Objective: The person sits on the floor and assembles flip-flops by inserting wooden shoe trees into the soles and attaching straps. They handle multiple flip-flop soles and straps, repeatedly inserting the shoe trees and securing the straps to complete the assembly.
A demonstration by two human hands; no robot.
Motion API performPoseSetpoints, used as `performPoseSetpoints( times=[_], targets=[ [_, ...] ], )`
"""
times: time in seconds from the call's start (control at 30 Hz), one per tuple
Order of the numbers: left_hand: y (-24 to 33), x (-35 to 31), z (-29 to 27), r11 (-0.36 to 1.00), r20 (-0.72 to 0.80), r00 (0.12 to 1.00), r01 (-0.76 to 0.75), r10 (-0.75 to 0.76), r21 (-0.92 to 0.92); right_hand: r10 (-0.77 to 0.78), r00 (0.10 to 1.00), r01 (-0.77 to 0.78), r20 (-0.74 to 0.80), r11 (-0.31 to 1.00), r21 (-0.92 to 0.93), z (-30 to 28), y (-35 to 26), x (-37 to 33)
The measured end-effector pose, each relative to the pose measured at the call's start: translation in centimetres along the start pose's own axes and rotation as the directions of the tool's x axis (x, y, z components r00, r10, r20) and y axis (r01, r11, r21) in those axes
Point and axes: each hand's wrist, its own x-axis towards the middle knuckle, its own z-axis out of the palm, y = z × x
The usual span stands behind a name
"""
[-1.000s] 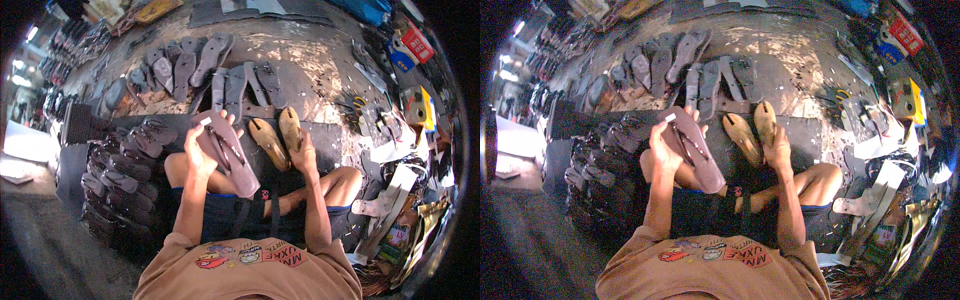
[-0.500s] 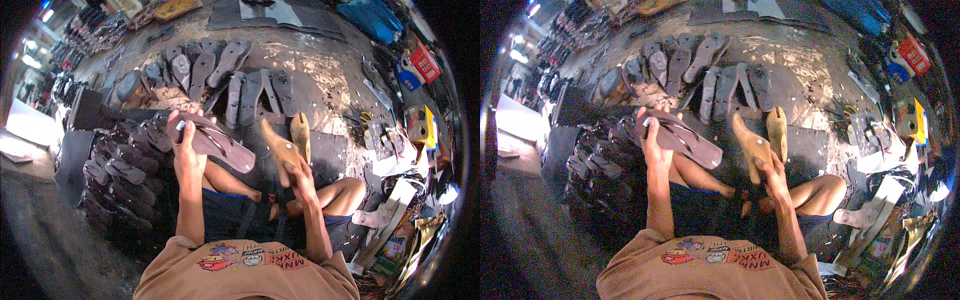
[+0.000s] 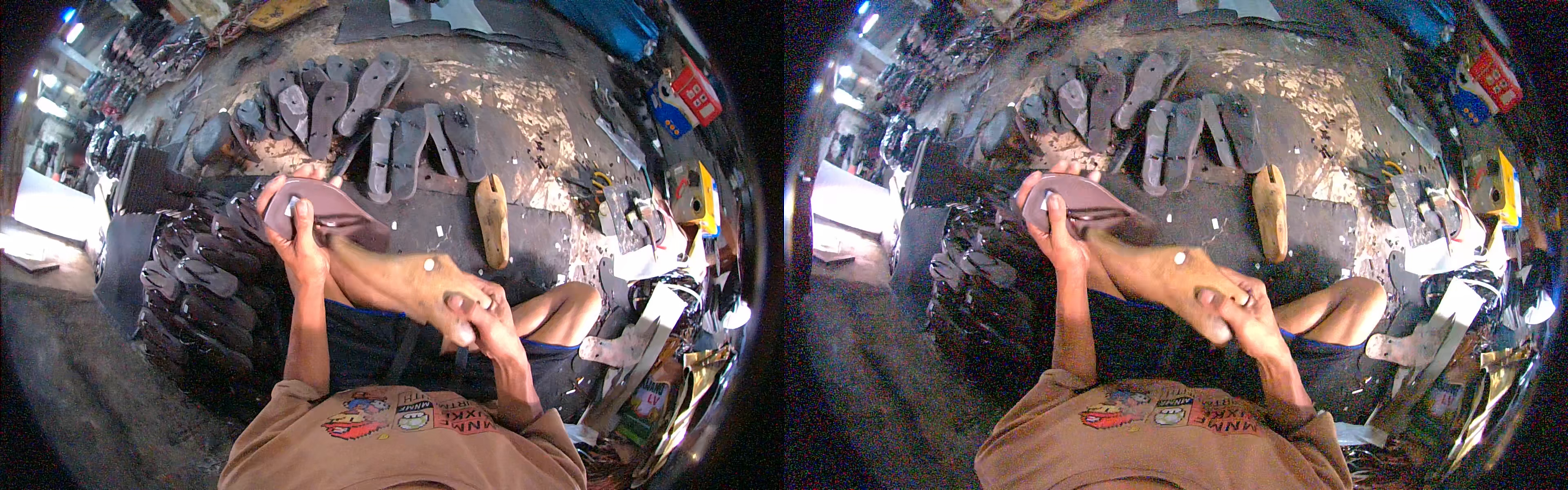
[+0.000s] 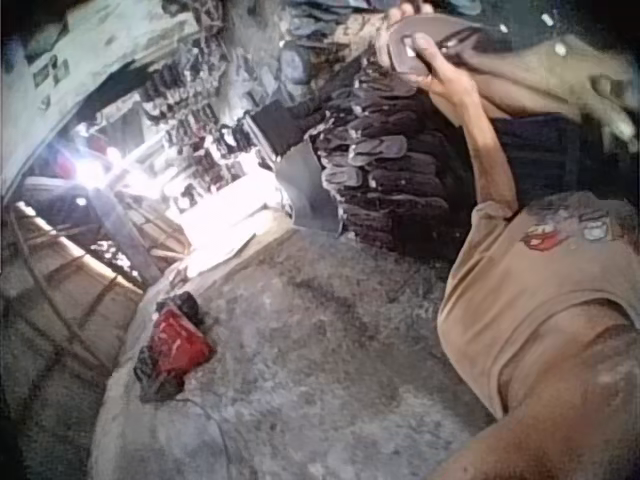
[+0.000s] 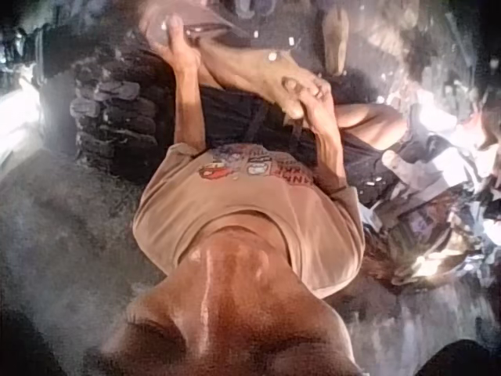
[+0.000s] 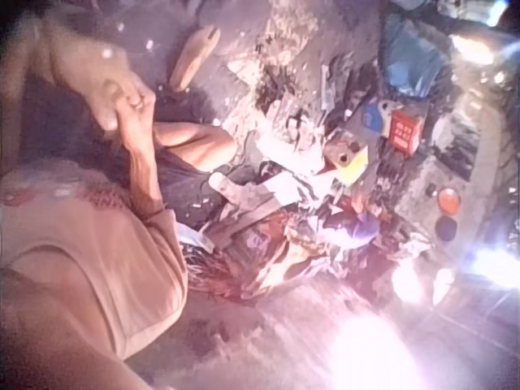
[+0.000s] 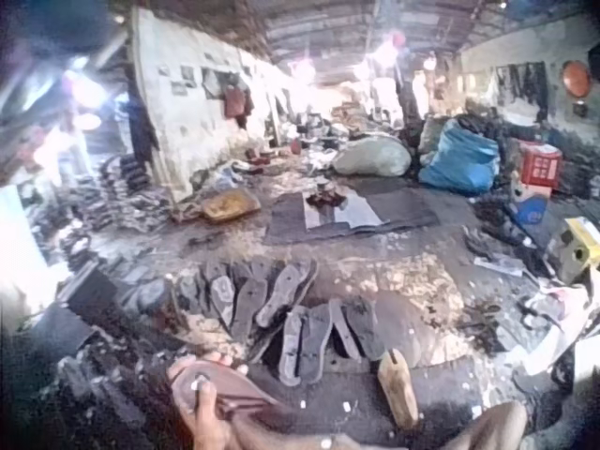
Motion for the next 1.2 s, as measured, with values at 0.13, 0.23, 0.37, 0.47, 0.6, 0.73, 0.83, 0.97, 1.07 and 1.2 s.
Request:
performPoseSetpoints(
  times=[0.13, 0.23, 0.37, 0.47, 0.6, 0.73, 0.83, 0.97, 1.07, 1.2],
  targets=[
    [-0.1, 0.2, 0.0, 0.870, 0.031, 0.909, 0.408, -0.416, -0.276, -0.398, 0.911, 0.403, 0.109, 0.802, -0.440, 1.3, -1.1, 0.6],
    [-1.0, 0.3, 0.1, 0.728, 0.080, 0.808, 0.564, -0.583, -0.390, -0.544, 0.821, 0.533, 0.173, 0.624, -0.572, 1.1, 0.2, 0.9],
    [-1.4, 1.0, 0.3, 0.634, 0.122, 0.706, 0.688, -0.698, -0.353, -0.605, 0.768, 0.581, 0.209, 0.523, -0.623, 0.7, 1.9, 0.8],
    [-1.6, 1.1, -0.5, 0.565, 0.092, 0.605, 0.779, -0.791, -0.270, -0.544, 0.805, 0.528, 0.237, 0.472, -0.706, -0.2, 0.1, 0.3],
    [-2.0, 0.3, 1.5, 0.622, 0.012, 0.646, 0.739, -0.763, -0.259, -0.516, 0.840, 0.498, 0.170, 0.605, -0.621, 0.6, 1.4, -0.7],
    [-1.9, -0.8, 2.4, 0.672, -0.057, 0.692, 0.675, -0.720, -0.304, -0.493, 0.868, 0.440, 0.062, 0.705, -0.556, 2.3, 3.0, -2.2],
    [-0.9, -0.9, 3.1, 0.675, 0.034, 0.724, 0.658, -0.689, -0.334, -0.582, 0.810, 0.522, 0.075, 0.657, -0.544, 2.3, 3.7, -1.7],
    [0.3, 0.0, 1.6, 0.606, 0.195, 0.684, 0.719, -0.702, -0.339, -0.567, 0.822, 0.508, 0.054, 0.688, -0.518, 1.4, 2.6, -0.9],
    [0.5, -0.4, 2.7, 0.564, 0.180, 0.668, 0.719, -0.722, -0.405, -0.665, 0.745, 0.563, -0.052, 0.669, -0.484, 3.2, 5.5, -0.9],
    [0.4, -1.9, 4.2, 0.632, 0.169, 0.704, 0.699, -0.690, -0.334, -0.648, 0.761, 0.542, -0.028, 0.659, -0.521, 3.6, 6.3, -0.7]
  ],
)
